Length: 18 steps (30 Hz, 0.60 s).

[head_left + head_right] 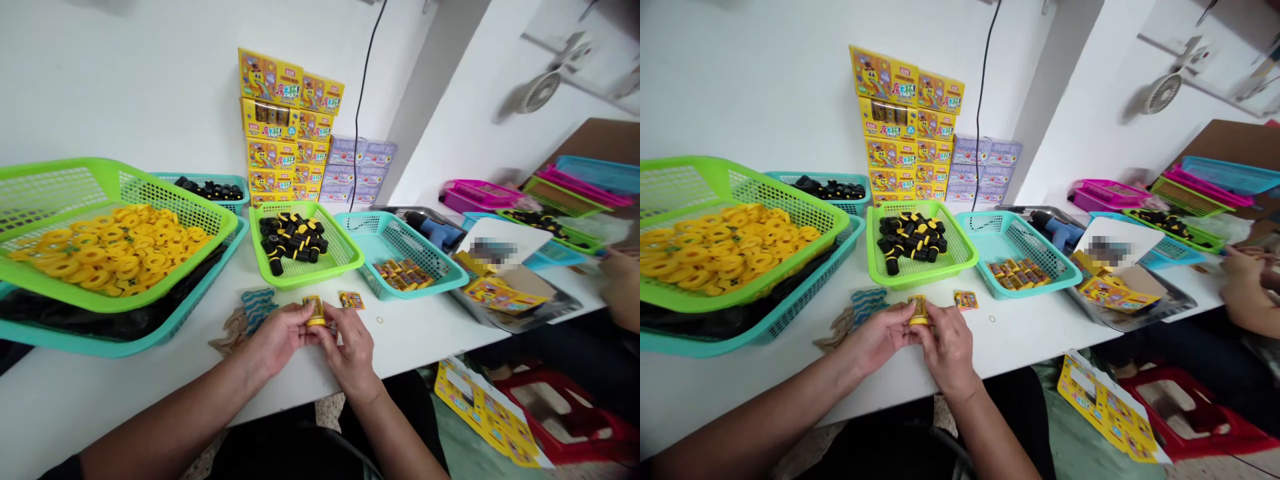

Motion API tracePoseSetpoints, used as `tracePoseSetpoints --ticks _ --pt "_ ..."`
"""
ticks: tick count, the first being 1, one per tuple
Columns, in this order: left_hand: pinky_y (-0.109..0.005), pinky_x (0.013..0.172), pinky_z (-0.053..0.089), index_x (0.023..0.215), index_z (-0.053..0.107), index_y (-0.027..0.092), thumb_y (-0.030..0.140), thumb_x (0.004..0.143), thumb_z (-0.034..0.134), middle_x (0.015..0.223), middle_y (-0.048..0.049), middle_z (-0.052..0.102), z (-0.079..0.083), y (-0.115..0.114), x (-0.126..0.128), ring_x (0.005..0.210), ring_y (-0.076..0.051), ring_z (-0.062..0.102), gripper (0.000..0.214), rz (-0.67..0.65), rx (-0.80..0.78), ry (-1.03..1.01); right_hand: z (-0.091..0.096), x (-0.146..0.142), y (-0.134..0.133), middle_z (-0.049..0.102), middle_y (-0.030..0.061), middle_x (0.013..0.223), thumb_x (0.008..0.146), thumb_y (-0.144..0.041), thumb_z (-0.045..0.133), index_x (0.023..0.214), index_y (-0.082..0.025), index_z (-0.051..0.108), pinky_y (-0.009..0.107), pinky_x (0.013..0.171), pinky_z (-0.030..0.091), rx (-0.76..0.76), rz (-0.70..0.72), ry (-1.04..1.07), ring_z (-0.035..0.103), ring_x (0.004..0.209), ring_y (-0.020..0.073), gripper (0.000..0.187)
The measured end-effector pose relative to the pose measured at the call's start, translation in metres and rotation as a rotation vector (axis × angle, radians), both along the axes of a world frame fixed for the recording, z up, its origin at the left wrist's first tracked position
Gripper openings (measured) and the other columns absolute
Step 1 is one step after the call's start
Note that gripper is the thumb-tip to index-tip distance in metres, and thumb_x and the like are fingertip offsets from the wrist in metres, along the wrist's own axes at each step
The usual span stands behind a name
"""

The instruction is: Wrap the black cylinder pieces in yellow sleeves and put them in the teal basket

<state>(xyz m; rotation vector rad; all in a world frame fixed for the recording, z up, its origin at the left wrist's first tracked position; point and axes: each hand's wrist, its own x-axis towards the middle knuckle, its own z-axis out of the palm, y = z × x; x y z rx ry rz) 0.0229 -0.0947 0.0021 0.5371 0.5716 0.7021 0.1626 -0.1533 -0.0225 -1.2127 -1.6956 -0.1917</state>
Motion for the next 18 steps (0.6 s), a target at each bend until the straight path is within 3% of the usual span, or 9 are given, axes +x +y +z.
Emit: tracePoseSetpoints --ticks 4,9,18 --pt "-0.027 0.067 0.049 0.093 0.071 0.01 0.026 0.084 0.069 0.087 -0.008 0.068 -0.001 0.0021 0.0003 0.068 -0.014 0.059 0.018 -0.007 -0.043 0.004 -0.002 -0.0013 -0.0005 0.066 0.0084 0.095 0.089 -0.017 0.064 0.128 -0.021 0.055 0.035 0.071 0.053 0.004 -0.014 0.023 0.06 0.083 0.0196 0.039" --pt "-0.025 0.063 0.047 0.085 0.071 0.009 0.03 0.07 0.082 0.078 -0.0065 0.065 -0.0047 0.0033 0.0011 0.063 -0.012 0.057 0.028 0.007 0.004 0.033 -0.0034 -0.0039 0.0021 0.065 0.0087 0.097 0.092 -0.013 0.057 0.132 -0.022 0.053 0.034 0.071 0.054 -0.033 0.039 0.021 0.061 0.085 0.0193 0.042" --pt "-0.026 0.07 0.046 0.079 0.071 0.007 0.03 0.061 0.087 0.078 -0.008 0.066 -0.003 0.0004 0.0011 0.069 -0.014 0.058 0.034 -0.028 0.055 0.07 -0.0003 0.0022 0.0023 0.065 0.0076 0.086 0.088 -0.005 0.058 0.119 -0.019 0.059 0.034 0.064 0.049 0.058 0.034 -0.047 0.056 0.075 0.0185 0.035"
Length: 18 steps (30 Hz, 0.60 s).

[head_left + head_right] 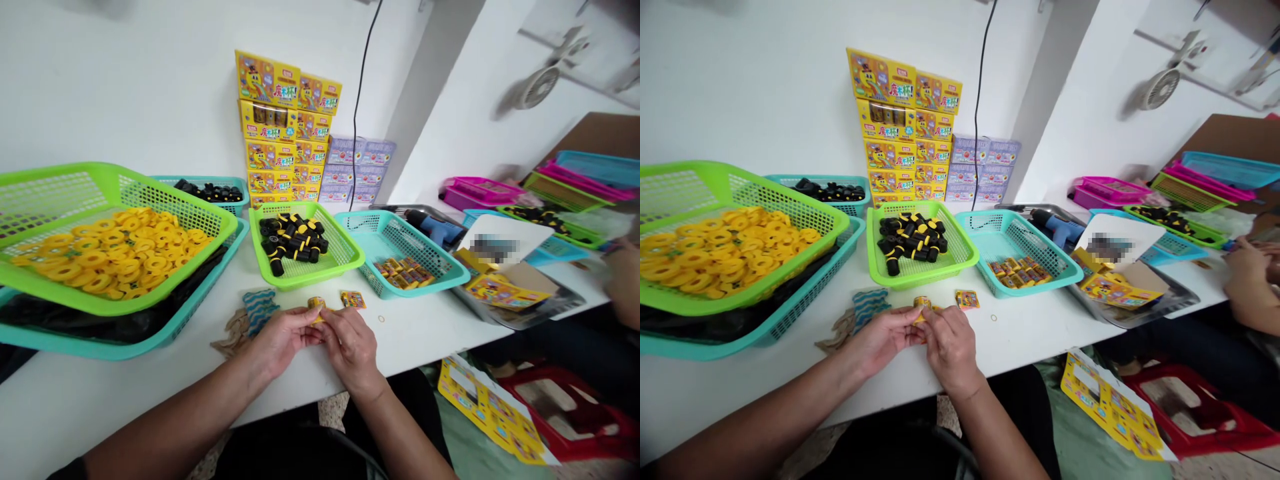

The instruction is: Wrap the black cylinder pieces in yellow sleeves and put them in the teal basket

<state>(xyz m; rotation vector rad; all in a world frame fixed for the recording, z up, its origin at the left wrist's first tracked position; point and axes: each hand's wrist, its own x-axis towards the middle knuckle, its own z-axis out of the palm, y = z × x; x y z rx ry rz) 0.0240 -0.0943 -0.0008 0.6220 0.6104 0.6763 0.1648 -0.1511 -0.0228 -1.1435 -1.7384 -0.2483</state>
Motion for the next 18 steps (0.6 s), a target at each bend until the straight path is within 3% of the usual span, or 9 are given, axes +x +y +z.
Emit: tracePoseSetpoints --ticks 9,12,15,18 --pt "-0.025 0.066 0.047 0.081 0.065 0.013 0.029 0.067 0.084 0.077 -0.0046 0.066 0.0 0.001 0.0 0.065 -0.013 0.059 0.028 0.012 -0.046 0.025 0.0 -0.001 -0.002 0.063 0.004 0.077 0.091 -0.015 0.059 0.107 -0.019 0.067 0.029 0.063 0.049 -0.127 0.027 0.197 0.059 0.07 0.0157 0.018" --pt "-0.024 0.061 0.046 0.083 0.063 0.014 0.034 0.072 0.079 0.074 -0.0044 0.065 0.0 0.003 0.0 0.061 -0.012 0.059 0.028 0.002 -0.051 0.04 0.004 -0.001 -0.002 0.065 0.0038 0.079 0.094 -0.018 0.053 0.107 -0.019 0.067 0.027 0.067 0.05 -0.243 0.037 0.273 0.061 0.073 0.0143 0.019" --pt "-0.025 0.061 0.048 0.083 0.06 0.015 0.032 0.068 0.082 0.072 -0.0038 0.066 0.0 0.002 0.0 0.06 -0.014 0.06 0.032 0.066 -0.005 0.079 0.013 -0.003 -0.004 0.065 0.0042 0.084 0.094 -0.027 0.053 0.109 -0.019 0.066 0.027 0.069 0.049 -0.411 0.031 0.301 0.062 0.076 0.0148 0.021" --pt "-0.024 0.057 0.046 0.086 0.058 0.016 0.032 0.063 0.085 0.072 -0.0021 0.066 0.003 0.0 -0.001 0.059 -0.013 0.059 0.039 0.105 0.073 0.122 0.027 -0.005 -0.005 0.065 0.0034 0.083 0.081 -0.031 0.067 0.095 -0.018 0.065 0.027 0.066 0.047 -0.584 -0.063 0.249 0.06 0.073 0.0159 0.019"
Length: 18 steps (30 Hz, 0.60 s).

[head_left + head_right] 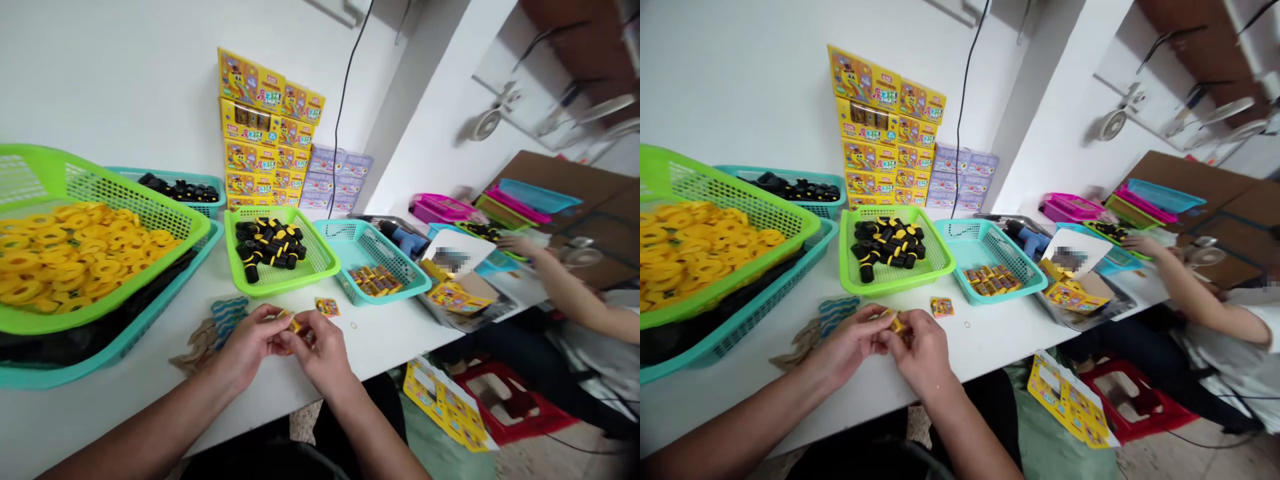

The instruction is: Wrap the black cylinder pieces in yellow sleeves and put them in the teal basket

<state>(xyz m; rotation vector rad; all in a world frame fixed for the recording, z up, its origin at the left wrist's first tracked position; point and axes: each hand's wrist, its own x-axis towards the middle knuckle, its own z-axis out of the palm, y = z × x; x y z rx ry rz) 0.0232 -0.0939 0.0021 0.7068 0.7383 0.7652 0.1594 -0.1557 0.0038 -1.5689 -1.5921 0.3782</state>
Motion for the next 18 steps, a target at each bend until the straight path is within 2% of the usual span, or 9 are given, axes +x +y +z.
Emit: tracePoseSetpoints --ticks 3,5,6,7,9,11,14,18 --pt "-0.024 0.055 0.044 0.088 0.058 0.016 0.044 0.067 0.08 0.074 -0.0031 0.066 0.005 -0.001 -0.001 0.058 -0.014 0.058 0.041 -0.05 0.056 0.011 0.018 0.011 0.006 0.062 0.0003 0.072 0.066 -0.024 0.071 0.079 -0.019 0.059 0.025 0.06 0.043 -0.099 -0.019 -0.123 0.056 0.064 0.0147 0.018" --pt "-0.026 0.055 0.044 0.092 0.059 0.016 0.052 0.069 0.075 0.077 -0.0049 0.068 0.007 -0.001 -0.002 0.061 -0.016 0.06 0.046 -0.046 0.09 0.064 0.033 0.032 0.018 0.06 -0.001 0.067 0.067 -0.025 0.068 0.076 -0.02 0.057 0.024 0.057 0.042 -0.067 -0.048 -0.156 0.054 0.061 0.014 0.015" --pt "-0.026 0.055 0.044 0.094 0.06 0.016 0.055 0.069 0.074 0.079 -0.0053 0.068 0.008 0.0 -0.003 0.062 -0.017 0.061 0.048 -0.031 0.119 0.115 0.041 0.047 0.027 0.06 -0.0011 0.066 0.07 -0.028 0.065 0.077 -0.02 0.057 0.024 0.057 0.041 -0.036 -0.105 -0.167 0.054 0.06 0.0141 0.013" --pt "-0.026 0.055 0.043 0.094 0.06 0.016 0.056 0.069 0.072 0.08 -0.0051 0.068 0.007 0.001 -0.003 0.064 -0.018 0.061 0.048 -0.014 0.16 0.174 0.049 0.064 0.037 0.061 -0.0005 0.066 0.074 -0.032 0.063 0.08 -0.02 0.058 0.024 0.057 0.041 -0.018 -0.188 -0.188 0.055 0.06 0.0147 0.014" --pt "-0.025 0.054 0.04 0.09 0.062 0.017 0.057 0.069 0.07 0.077 -0.0036 0.066 0.005 0.003 -0.003 0.064 -0.017 0.059 0.046 0.0 0.269 0.295 0.064 0.1 0.064 0.065 0.0028 0.071 0.08 -0.041 0.059 0.092 -0.018 0.06 0.026 0.059 0.042 -0.079 -0.411 -0.288 0.06 0.065 0.0178 0.025" --pt "-0.024 0.05 0.036 0.083 0.064 0.017 0.06 0.068 0.069 0.072 -0.0022 0.064 0.0 0.005 -0.002 0.062 -0.016 0.056 0.046 -0.018 0.366 0.399 0.073 0.131 0.094 0.07 0.0077 0.088 0.086 -0.039 0.054 0.113 -0.016 0.059 0.029 0.068 0.045 -0.288 -0.52 -0.44 0.065 0.082 0.0223 0.036" --pt "-0.025 0.052 0.035 0.076 0.066 0.017 0.064 0.067 0.067 0.066 -0.0015 0.063 -0.009 0.008 0.0 0.061 -0.017 0.053 0.047 -0.033 0.488 0.51 0.072 0.156 0.134 0.07 0.0137 0.108 0.085 -0.03 0.057 0.122 -0.016 0.06 0.033 0.078 0.047 -0.429 -0.501 -0.498 0.065 0.099 0.0278 0.04" --pt "-0.026 0.063 0.04 0.073 0.067 0.018 0.063 0.072 0.063 0.069 -0.0017 0.064 -0.021 0.014 0.0 0.066 -0.019 0.054 0.045 0.004 0.66 0.598 0.054 0.156 0.161 0.069 0.0116 0.116 0.086 -0.029 0.064 0.116 -0.018 0.065 0.034 0.089 0.048 -0.517 -0.347 -0.53 0.063 0.106 0.0241 0.033"
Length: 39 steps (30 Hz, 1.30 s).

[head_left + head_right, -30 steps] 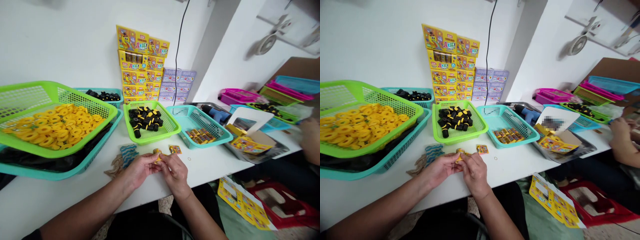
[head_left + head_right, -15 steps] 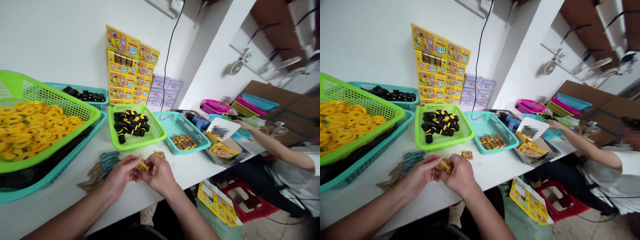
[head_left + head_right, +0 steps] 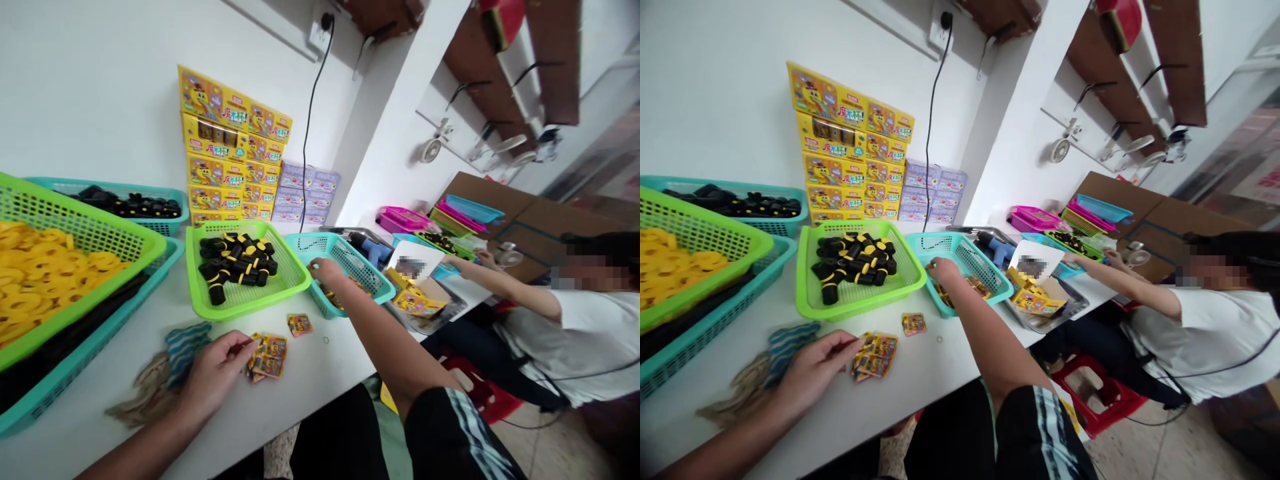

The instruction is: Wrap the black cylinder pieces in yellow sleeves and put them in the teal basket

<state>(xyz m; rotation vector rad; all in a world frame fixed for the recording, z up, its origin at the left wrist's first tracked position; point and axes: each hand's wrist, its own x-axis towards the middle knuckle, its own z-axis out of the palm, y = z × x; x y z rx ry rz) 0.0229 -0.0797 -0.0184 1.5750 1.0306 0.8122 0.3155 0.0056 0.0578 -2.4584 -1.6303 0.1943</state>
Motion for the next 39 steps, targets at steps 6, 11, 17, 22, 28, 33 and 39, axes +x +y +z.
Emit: tracePoseSetpoints --ticks 6,11,17,22,28,33,39 --pt "-0.027 0.062 0.038 0.078 0.067 0.018 0.057 0.077 0.06 0.067 -0.0013 0.062 -0.014 0.005 0.0 0.065 -0.019 0.054 0.039 -0.018 0.06 0.083 -0.012 -0.001 0.0 0.07 0.0057 0.101 0.088 -0.029 0.066 0.102 -0.015 0.068 0.038 0.086 0.052 -0.068 0.12 0.025 0.066 0.092 0.0185 0.02" --pt "-0.027 0.064 0.038 0.08 0.066 0.018 0.046 0.078 0.061 0.069 -0.0015 0.062 -0.015 0.003 0.001 0.067 -0.019 0.055 0.028 -0.024 0.12 0.119 0.007 0.004 -0.012 0.073 0.0091 0.091 0.084 -0.022 0.066 0.097 -0.014 0.071 0.033 0.079 0.05 0.088 0.098 0.013 0.067 0.085 0.0221 0.016" --pt "-0.025 0.058 0.033 0.062 0.057 0.019 0.031 0.078 0.055 0.056 0.0013 0.052 -0.01 0.005 0.001 0.059 -0.015 0.047 0.02 0.043 0.131 0.086 -0.001 -0.045 -0.085 0.067 0.006 0.08 0.09 -0.036 0.055 0.083 -0.017 0.066 0.031 0.071 0.046 0.675 0.219 0.056 0.061 0.075 0.0192 0.023" --pt "-0.024 0.058 0.03 0.06 0.055 0.018 0.03 0.074 0.066 0.057 0.0026 0.052 -0.01 0.001 0.002 0.057 -0.014 0.045 0.021 0.017 0.172 0.142 -0.057 -0.1 -0.136 0.062 0.0028 0.072 0.083 -0.032 0.064 0.072 -0.019 0.065 0.026 0.059 0.042 0.406 0.383 0.201 0.057 0.063 0.0149 0.017" --pt "-0.025 0.06 0.028 0.078 0.067 0.021 0.027 0.072 0.071 0.066 0.0011 0.056 -0.01 -0.006 0.001 0.062 -0.015 0.048 0.009 -0.129 0.309 0.211 -0.068 -0.106 -0.123 0.064 0.0011 0.071 0.07 -0.03 0.075 0.082 -0.019 0.068 0.024 0.055 0.037 0.111 0.174 0.284 0.057 0.062 0.0149 0.018" --pt "-0.026 0.06 0.028 0.072 0.067 0.021 0.025 0.075 0.068 0.068 -0.0007 0.056 -0.014 -0.007 0.003 0.063 -0.016 0.048 0.004 -0.135 0.362 0.221 -0.074 -0.103 -0.117 0.059 -0.0015 0.065 0.067 -0.024 0.073 0.065 -0.018 0.062 0.023 0.054 0.037 0.258 0.178 0.335 0.053 0.059 0.0126 0.012" --pt "-0.027 0.063 0.031 0.069 0.066 0.022 0.033 0.071 0.075 0.065 -0.0018 0.057 0.028 0.005 -0.024 0.064 -0.019 0.052 0.015 -0.031 0.364 0.27 -0.078 -0.104 -0.121 0.062 0.0003 0.066 0.073 -0.018 0.066 0.064 -0.019 0.066 0.025 0.062 0.044 0.414 0.397 0.339 0.058 0.066 0.0148 0.009"
